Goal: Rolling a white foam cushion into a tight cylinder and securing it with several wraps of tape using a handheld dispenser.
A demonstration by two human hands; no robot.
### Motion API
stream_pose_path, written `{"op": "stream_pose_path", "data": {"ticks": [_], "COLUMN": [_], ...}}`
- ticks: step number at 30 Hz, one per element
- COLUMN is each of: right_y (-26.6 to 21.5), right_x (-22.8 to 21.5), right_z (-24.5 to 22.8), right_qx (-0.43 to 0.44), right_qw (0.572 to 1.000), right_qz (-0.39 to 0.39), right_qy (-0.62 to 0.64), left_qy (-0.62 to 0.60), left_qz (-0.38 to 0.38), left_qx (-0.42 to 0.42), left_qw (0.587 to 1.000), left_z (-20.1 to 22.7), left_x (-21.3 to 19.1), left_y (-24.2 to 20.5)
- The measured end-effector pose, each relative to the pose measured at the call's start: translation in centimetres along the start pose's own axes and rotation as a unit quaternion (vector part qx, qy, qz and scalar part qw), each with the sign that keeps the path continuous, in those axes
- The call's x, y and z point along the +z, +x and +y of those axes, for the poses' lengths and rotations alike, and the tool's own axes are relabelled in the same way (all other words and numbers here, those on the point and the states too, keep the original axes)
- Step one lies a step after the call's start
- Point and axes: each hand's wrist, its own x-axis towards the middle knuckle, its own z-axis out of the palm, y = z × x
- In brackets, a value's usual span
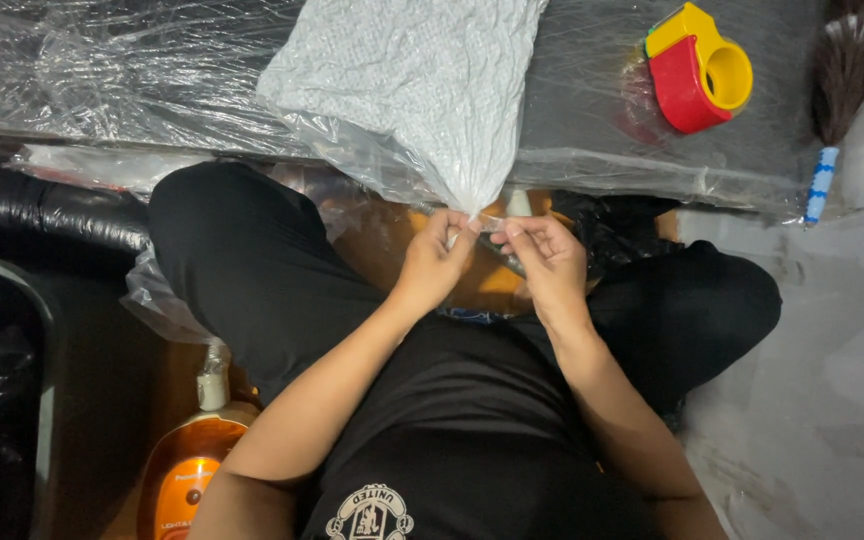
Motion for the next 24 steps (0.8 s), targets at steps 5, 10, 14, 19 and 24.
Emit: {"op": "stream_pose_path", "data": {"ticks": [5, 10, 14, 19, 24], "right_y": [-0.1, -0.2, 0.0, 0.2, 0.3], "right_x": [0.4, 0.5, 0.6, 0.6, 0.2], "right_z": [0.8, 1.6, 1.8, 2.7, 2.8], "right_qx": [0.001, 0.009, 0.009, 0.009, -0.064], "right_qw": [1.000, 0.999, 0.998, 0.996, 0.997], "right_qz": [0.019, 0.033, 0.036, 0.044, 0.049], "right_qy": [0.020, 0.035, 0.060, 0.081, 0.015], "left_qy": [-0.106, -0.191, -0.210, -0.217, -0.249], "left_qz": [-0.018, -0.015, -0.024, -0.022, -0.021], "left_qx": [-0.036, -0.078, -0.107, -0.105, -0.101], "left_qw": [0.994, 0.978, 0.972, 0.970, 0.963], "left_z": [1.5, 0.6, 2.5, 2.1, 0.8], "left_x": [0.0, 0.7, 0.3, 0.4, 0.7], "left_y": [0.1, 0.3, -0.8, -0.6, -0.1]}}
